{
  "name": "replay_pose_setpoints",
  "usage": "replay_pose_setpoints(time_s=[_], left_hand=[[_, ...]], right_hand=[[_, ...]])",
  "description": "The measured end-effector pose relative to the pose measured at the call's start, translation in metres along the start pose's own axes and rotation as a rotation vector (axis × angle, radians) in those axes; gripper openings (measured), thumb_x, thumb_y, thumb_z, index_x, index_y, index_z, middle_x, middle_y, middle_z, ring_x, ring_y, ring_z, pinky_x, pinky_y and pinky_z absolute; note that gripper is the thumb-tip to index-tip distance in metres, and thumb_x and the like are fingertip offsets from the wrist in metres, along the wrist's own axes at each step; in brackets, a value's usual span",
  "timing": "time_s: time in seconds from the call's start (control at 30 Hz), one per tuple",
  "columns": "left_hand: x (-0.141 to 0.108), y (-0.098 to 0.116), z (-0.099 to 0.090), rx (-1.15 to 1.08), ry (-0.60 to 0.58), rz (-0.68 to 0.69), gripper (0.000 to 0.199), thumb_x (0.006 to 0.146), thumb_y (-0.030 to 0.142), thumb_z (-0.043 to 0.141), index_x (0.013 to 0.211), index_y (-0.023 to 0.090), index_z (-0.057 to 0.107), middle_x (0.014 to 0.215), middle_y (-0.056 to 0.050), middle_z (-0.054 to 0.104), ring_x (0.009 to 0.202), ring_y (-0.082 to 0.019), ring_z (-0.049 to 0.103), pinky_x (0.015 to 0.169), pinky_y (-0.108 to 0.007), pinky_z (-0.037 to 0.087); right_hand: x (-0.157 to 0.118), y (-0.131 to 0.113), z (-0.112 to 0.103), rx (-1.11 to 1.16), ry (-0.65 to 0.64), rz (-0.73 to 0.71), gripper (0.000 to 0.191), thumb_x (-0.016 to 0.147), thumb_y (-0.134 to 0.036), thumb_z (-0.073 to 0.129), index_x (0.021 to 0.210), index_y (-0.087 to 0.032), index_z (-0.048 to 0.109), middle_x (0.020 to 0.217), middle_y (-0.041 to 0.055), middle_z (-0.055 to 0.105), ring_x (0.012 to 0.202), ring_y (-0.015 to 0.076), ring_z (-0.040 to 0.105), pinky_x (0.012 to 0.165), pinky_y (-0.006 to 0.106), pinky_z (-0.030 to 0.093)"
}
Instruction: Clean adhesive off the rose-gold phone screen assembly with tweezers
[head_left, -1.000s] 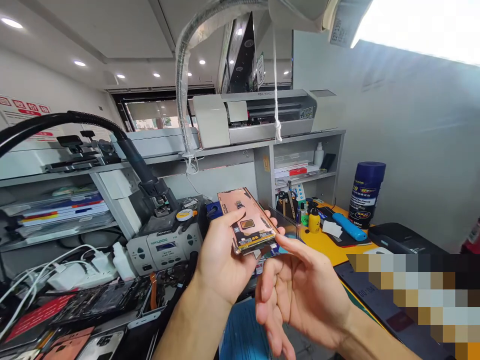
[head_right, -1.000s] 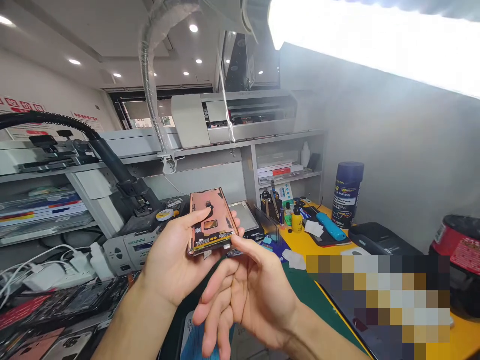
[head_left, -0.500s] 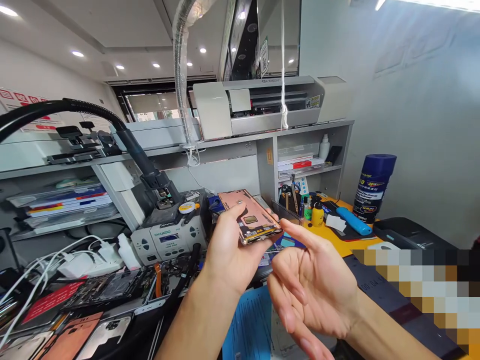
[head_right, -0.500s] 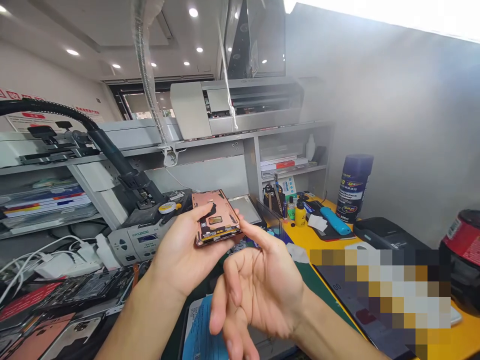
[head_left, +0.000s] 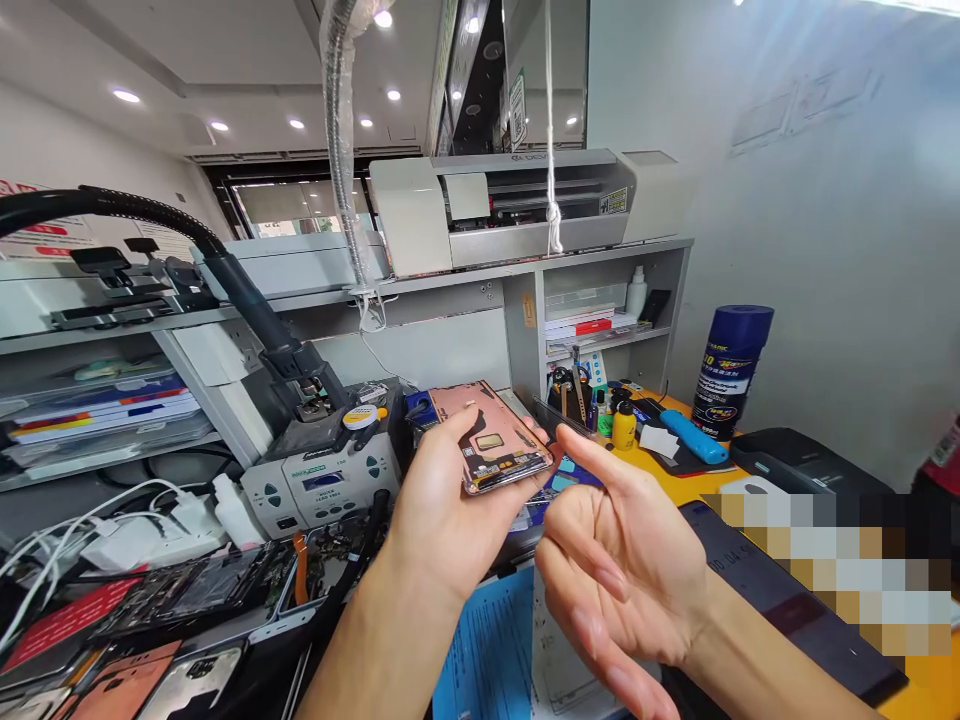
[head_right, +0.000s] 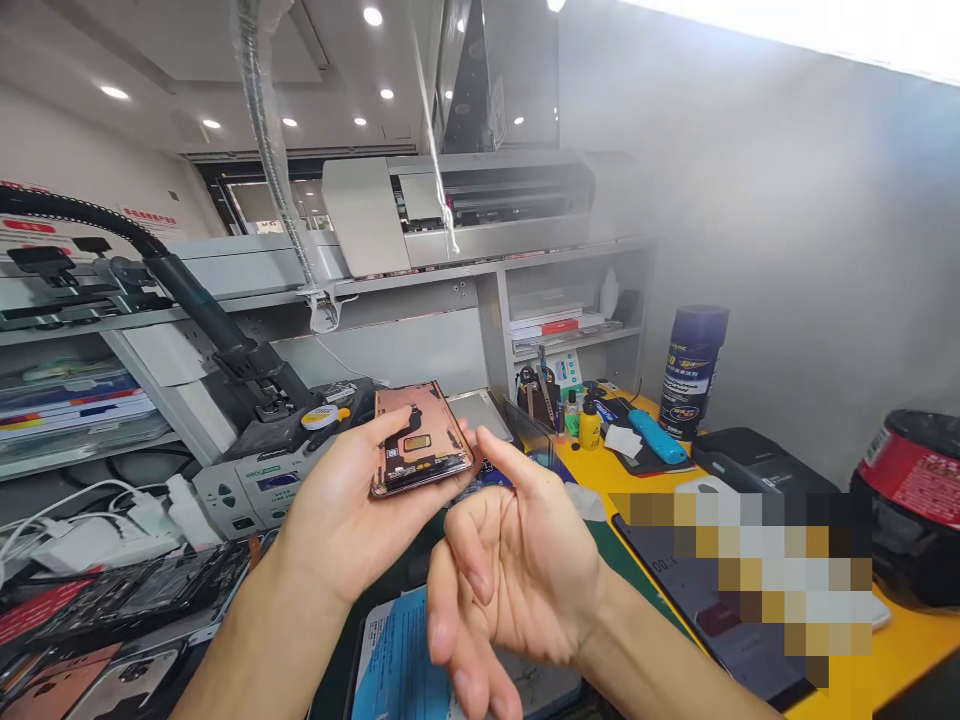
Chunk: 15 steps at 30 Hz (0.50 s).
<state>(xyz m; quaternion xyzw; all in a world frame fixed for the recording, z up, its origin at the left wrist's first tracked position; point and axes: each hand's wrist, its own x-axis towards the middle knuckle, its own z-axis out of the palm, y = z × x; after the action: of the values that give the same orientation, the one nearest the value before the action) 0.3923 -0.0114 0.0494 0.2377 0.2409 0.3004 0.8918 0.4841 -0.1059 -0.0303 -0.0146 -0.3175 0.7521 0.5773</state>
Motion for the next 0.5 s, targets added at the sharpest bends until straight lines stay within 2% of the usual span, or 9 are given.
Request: replay_pose_setpoints(time_s=[0.07, 0.17, 0.23, 0.3, 0.4, 0.5], left_hand=[[-0.001, 0.0, 0.001, 0.021, 0.01, 0.008, 0.019, 0.091, 0.018, 0.05, 0.097, 0.007, 0.064, 0.089, -0.017, 0.07, 0.082, -0.029, 0.072, 0.07, -0.042, 0.063], [-0.006, 0.0, 0.003, 0.106, -0.045, 0.07, 0.025, 0.093, 0.024, 0.052, 0.096, 0.006, 0.068, 0.085, -0.016, 0.072, 0.074, -0.026, 0.073, 0.067, -0.038, 0.063], [-0.011, -0.002, 0.003, 0.223, -0.121, 0.169, 0.033, 0.094, 0.034, 0.053, 0.098, 0.007, 0.072, 0.083, -0.014, 0.074, 0.069, -0.024, 0.073, 0.063, -0.034, 0.062], [-0.017, -0.005, 0.001, 0.367, -0.173, 0.316, 0.039, 0.095, 0.041, 0.053, 0.099, 0.009, 0.075, 0.083, -0.013, 0.076, 0.068, -0.025, 0.073, 0.06, -0.031, 0.061], [-0.025, -0.01, -0.004, 0.525, -0.178, 0.547, 0.034, 0.096, 0.039, 0.054, 0.101, 0.014, 0.076, 0.09, -0.012, 0.078, 0.079, -0.026, 0.074, 0.066, -0.029, 0.061], [-0.03, -0.014, -0.008, 0.652, -0.173, 0.659, 0.024, 0.094, 0.035, 0.061, 0.1, 0.017, 0.076, 0.085, -0.008, 0.077, 0.084, -0.024, 0.073, 0.068, -0.025, 0.059]], right_hand=[[0.0, 0.001, 0.002, -0.05, 0.039, -0.041, 0.097, 0.103, -0.061, -0.002, 0.06, -0.007, 0.065, 0.075, 0.0223, 0.073, 0.058, 0.0279, 0.074, 0.038, 0.03, 0.055], [0.001, 0.006, 0.009, -0.183, 0.185, -0.106, 0.078, 0.102, -0.063, 0.027, 0.067, -0.005, 0.067, 0.074, 0.0203, 0.072, 0.057, 0.0256, 0.073, 0.039, 0.026, 0.054], [0.003, 0.01, 0.014, -0.305, 0.285, -0.155, 0.059, 0.095, -0.058, 0.051, 0.078, -0.004, 0.069, 0.076, 0.0183, 0.073, 0.054, 0.0222, 0.071, 0.038, 0.022, 0.054], [0.006, 0.013, 0.017, -0.416, 0.341, -0.214, 0.044, 0.089, -0.049, 0.066, 0.086, -0.005, 0.07, 0.078, 0.0157, 0.073, 0.051, 0.0192, 0.07, 0.038, 0.02, 0.054], [0.009, 0.015, 0.019, -0.519, 0.365, -0.306, 0.039, 0.089, -0.044, 0.07, 0.085, -0.006, 0.07, 0.076, 0.0125, 0.07, 0.05, 0.0173, 0.068, 0.039, 0.02, 0.054], [0.011, 0.014, 0.019, -0.588, 0.381, -0.358, 0.037, 0.091, -0.041, 0.069, 0.08, -0.006, 0.07, 0.064, 0.0094, 0.066, 0.049, 0.0154, 0.066, 0.042, 0.018, 0.054]])
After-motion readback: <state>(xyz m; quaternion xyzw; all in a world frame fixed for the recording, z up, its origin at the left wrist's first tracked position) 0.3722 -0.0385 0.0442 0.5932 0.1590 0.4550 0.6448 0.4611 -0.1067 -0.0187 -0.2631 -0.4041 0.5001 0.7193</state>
